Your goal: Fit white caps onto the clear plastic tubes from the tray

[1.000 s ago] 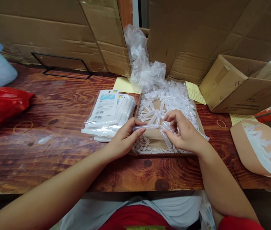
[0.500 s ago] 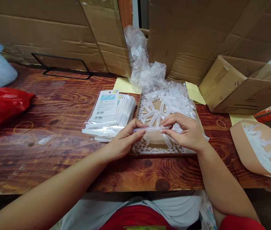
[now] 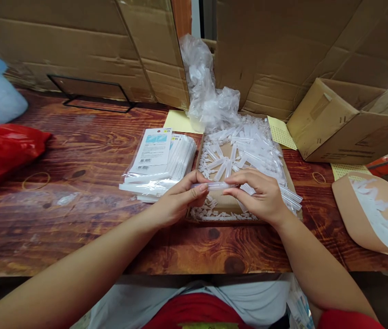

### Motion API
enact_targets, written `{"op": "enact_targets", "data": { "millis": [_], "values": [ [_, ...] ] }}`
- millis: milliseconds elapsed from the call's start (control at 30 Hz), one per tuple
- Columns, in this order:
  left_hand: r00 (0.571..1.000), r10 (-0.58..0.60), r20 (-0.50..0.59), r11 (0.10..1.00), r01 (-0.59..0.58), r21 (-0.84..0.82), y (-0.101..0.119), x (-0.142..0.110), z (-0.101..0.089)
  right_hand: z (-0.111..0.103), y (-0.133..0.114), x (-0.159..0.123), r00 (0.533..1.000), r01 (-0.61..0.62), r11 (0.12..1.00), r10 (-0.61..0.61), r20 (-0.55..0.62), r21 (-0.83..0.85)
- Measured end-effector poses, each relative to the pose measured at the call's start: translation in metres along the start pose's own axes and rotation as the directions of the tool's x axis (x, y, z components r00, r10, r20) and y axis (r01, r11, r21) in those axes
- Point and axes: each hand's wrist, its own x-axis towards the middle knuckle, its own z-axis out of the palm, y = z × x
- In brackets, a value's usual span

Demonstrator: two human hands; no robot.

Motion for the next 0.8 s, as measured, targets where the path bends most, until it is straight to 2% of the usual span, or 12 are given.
{"op": "enact_targets", "data": {
  "millis": [67,133,267,400,533,633,733,800],
  "values": [
    [1.0,0.001,-0.006,1.0,-0.001,0.01,0.0,0.0,0.001,0.0,0.0,-0.002,0.985,-0.154,0.987,0.157,0.067,-0.045],
    [1.0,-0.014,-0.006,1.0,0.014,0.008,0.001,0.0,0.002,0.0,-0.001,-0.004,0.963,-0.215,0.972,0.228,0.143,-0.097],
    [1.0,-0.029,-0.003,0.999,0.029,-0.034,0.001,-0.001,0.004,-0.002,-0.003,-0.005,0.979,-0.1,0.988,0.119,0.165,-0.119],
    [0.999,-0.044,-0.006,0.998,0.043,-0.049,0.002,-0.002,0.006,-0.001,-0.006,-0.004,0.962,-0.138,0.975,0.174,0.211,-0.171],
    [0.998,-0.065,-0.006,0.989,0.064,-0.13,0.003,-0.001,0.008,0.003,-0.009,-0.005,0.975,-0.093,0.981,0.124,0.183,-0.169],
    [0.997,-0.078,0.006,0.98,0.078,-0.181,0.004,0.0,0.008,0.006,-0.011,-0.007,0.964,-0.16,0.967,0.197,0.181,-0.198],
    [0.995,-0.095,0.031,0.962,0.099,-0.256,0.004,0.0,0.008,0.009,-0.012,-0.009,0.977,-0.103,0.978,0.134,0.166,-0.18],
    [0.994,-0.105,0.037,0.954,0.111,-0.279,0.004,0.0,0.009,0.011,-0.011,-0.009,0.977,-0.108,0.978,0.137,0.163,-0.176]
  ]
}}
